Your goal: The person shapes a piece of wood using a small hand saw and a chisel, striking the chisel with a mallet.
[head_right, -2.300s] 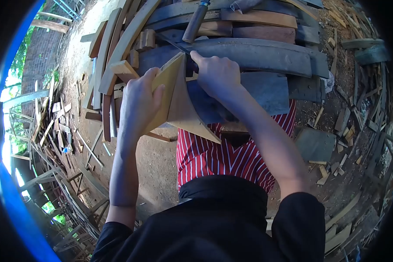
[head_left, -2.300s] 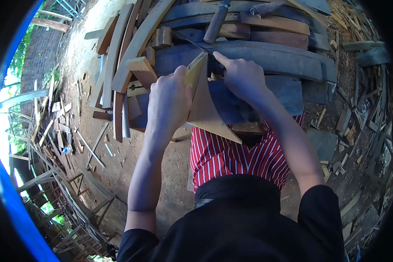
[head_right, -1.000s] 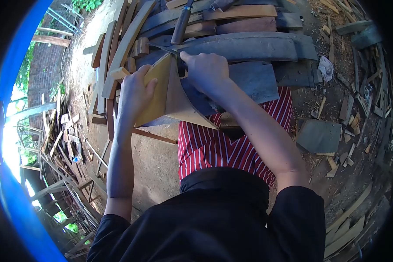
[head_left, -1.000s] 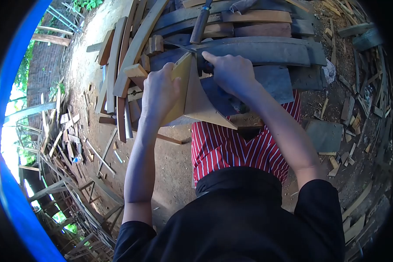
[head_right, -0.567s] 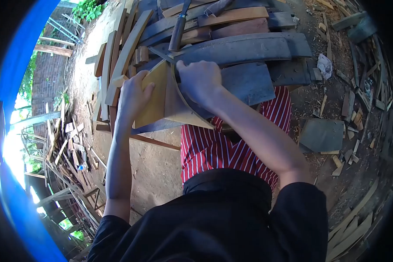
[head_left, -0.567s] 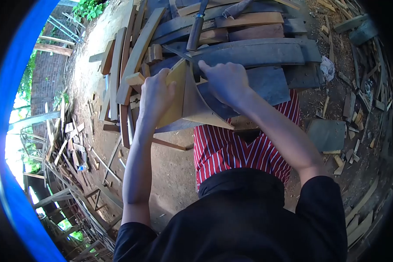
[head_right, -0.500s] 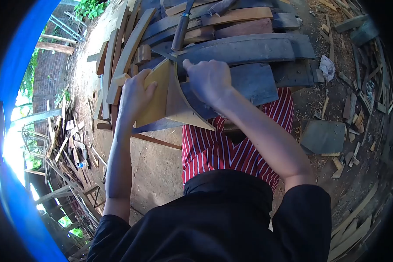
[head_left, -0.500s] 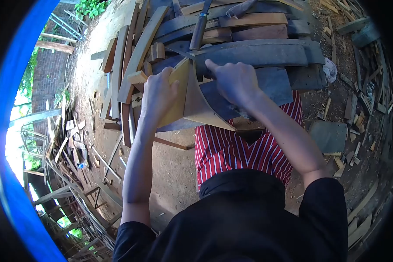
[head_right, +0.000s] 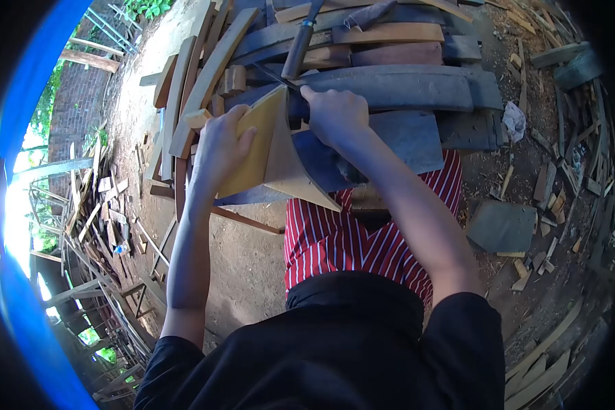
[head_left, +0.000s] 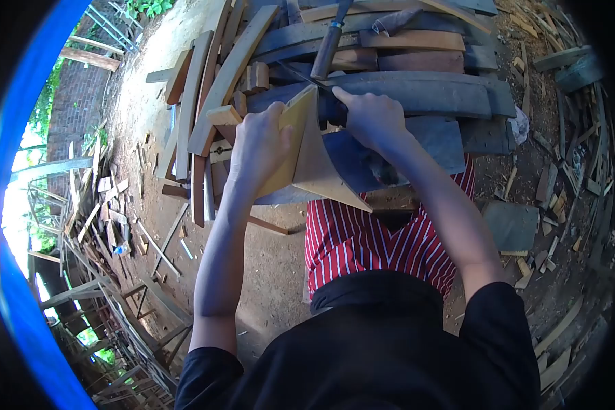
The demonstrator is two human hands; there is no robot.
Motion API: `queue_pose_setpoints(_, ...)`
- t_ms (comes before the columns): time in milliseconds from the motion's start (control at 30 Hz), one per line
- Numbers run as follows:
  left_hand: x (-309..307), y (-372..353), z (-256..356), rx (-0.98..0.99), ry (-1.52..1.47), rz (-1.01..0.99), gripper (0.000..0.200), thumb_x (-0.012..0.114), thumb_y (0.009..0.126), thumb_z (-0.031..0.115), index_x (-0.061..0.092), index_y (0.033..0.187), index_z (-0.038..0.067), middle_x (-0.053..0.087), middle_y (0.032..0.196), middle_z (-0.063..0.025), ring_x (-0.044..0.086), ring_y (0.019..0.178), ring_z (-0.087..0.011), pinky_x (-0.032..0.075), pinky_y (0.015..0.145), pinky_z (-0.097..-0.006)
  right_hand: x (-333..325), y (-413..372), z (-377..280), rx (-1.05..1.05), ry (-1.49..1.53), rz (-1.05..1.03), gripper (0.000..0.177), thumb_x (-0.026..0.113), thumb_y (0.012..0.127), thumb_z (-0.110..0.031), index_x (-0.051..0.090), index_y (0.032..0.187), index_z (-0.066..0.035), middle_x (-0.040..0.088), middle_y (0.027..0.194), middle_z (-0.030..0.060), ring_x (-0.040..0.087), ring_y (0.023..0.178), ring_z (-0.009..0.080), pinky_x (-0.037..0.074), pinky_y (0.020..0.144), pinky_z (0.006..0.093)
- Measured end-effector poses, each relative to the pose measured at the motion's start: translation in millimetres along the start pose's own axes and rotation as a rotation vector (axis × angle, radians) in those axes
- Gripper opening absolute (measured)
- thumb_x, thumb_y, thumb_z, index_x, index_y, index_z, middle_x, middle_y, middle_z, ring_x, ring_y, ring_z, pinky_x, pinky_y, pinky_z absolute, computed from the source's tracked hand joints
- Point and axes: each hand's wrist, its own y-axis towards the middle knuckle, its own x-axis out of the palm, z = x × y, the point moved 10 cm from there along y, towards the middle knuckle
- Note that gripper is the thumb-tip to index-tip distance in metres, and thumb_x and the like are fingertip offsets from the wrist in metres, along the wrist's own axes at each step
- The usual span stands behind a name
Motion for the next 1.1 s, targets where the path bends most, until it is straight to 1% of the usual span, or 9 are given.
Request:
queue_pose_setpoints(100,1,-1,-1,-0.047,-0.008,-0.029,0.025,0.065,0.083,0.013,0.061,0.103,0.0,0.067,0.084,-0.0261,0.067,0.086,-0.0428,0.054,0.079,-0.049,-11,-22,0,-0.006,-0.059,0.01,0.05,0.056,0.087,-0.013,0.053,0.136,-0.023,0.072,0.092,0.0143,0.071,0.089,0.0325,0.056,0.075,0.0432)
queue_pose_setpoints(233,1,-2,-1,-0.012,-0.03,0.001,0.025,0.065,0.083,0.013,0.061,0.104,0.0,0.067,0.085,-0.0273,0.066,0.086,-0.0437,0.054,0.08,-0.0498,2,-13,0,-0.008,-0.025,0.021,0.055,0.053,0.088,-0.017,0.049,0.142,-0.029,0.071,0.095,0.0179,0.07,0.087,0.0359,0.055,0.078,0.0463)
queue_pose_setpoints(300,0,-1,-3,-0.009,-0.034,-0.017,0.035,0.067,0.082,0.015,0.063,0.114,0.001,0.067,0.092,-0.0267,0.066,0.09,-0.0423,0.051,0.084,-0.0478,2,-3,3,0.01,0.001,-0.014,0.055,0.051,0.089,-0.017,0.048,0.143,-0.028,0.07,0.097,0.0194,0.069,0.089,0.0382,0.054,0.081,0.0468)
queue_pose_setpoints(500,2,-13,-14,-0.065,-0.074,-0.047,0.029,0.065,0.083,0.013,0.061,0.109,0.002,0.067,0.087,-0.0267,0.066,0.089,-0.0443,0.052,0.083,-0.0504,-17,-19,50,0.149,0.076,0.071,0.054,0.046,0.091,-0.017,0.046,0.144,-0.026,0.068,0.103,0.0242,0.065,0.096,0.0443,0.051,0.085,0.0524)
queue_pose_setpoints(633,-3,-13,-18,-0.056,-0.083,-0.072,0.031,0.065,0.083,0.013,0.061,0.111,0.002,0.067,0.088,-0.0271,0.066,0.09,-0.0442,0.052,0.084,-0.0507,-32,-57,64,0.229,0.014,0.099,0.052,0.046,0.091,-0.017,0.046,0.143,-0.021,0.069,0.098,0.0238,0.068,0.094,0.0405,0.052,0.083,0.0521)
queue_pose_setpoints(700,0,-10,-18,-0.077,-0.085,-0.148,0.045,0.066,0.082,0.015,0.058,0.124,0.0,0.067,0.101,-0.027,0.065,0.097,-0.0421,0.049,0.09,-0.0472,-27,-64,49,0.192,0.035,0.027,0.054,0.047,0.091,-0.016,0.045,0.144,-0.021,0.069,0.097,0.0247,0.068,0.091,0.0426,0.052,0.082,0.0527)
queue_pose_setpoints(833,13,1,-10,0.005,0.013,-0.212,0.049,0.066,0.083,0.014,0.054,0.128,0.001,0.067,0.101,-0.0268,0.064,0.098,-0.042,0.049,0.092,-0.048,-13,-42,0,-0.025,0.078,0.077,0.058,0.049,0.09,-0.013,0.042,0.146,-0.027,0.069,0.096,0.0212,0.068,0.084,0.0398,0.054,0.076,0.0498)
queue_pose_setpoints(933,23,2,-8,-0.083,0.093,-0.304,0.051,0.065,0.083,0.013,0.05,0.13,0.002,0.067,0.098,-0.0261,0.064,0.098,-0.042,0.048,0.091,-0.0498,-3,-34,-27,-0.116,-0.051,0.088,0.056,0.057,0.088,-0.018,0.047,0.142,-0.022,0.07,0.085,0.0163,0.072,0.078,0.0321,0.057,0.069,0.0436)
queue_pose_setpoints(1100,22,1,-4,-0.115,0.077,-0.31,0.048,0.065,0.083,0.01,0.05,0.128,0.003,0.067,0.091,-0.026,0.065,0.092,-0.0442,0.051,0.085,-0.0514,0,-12,-18,-0.099,-0.022,0.058,0.058,0.058,0.086,-0.014,0.048,0.142,-0.024,0.071,0.084,0.0138,0.072,0.076,0.0307,0.057,0.068,0.0427)
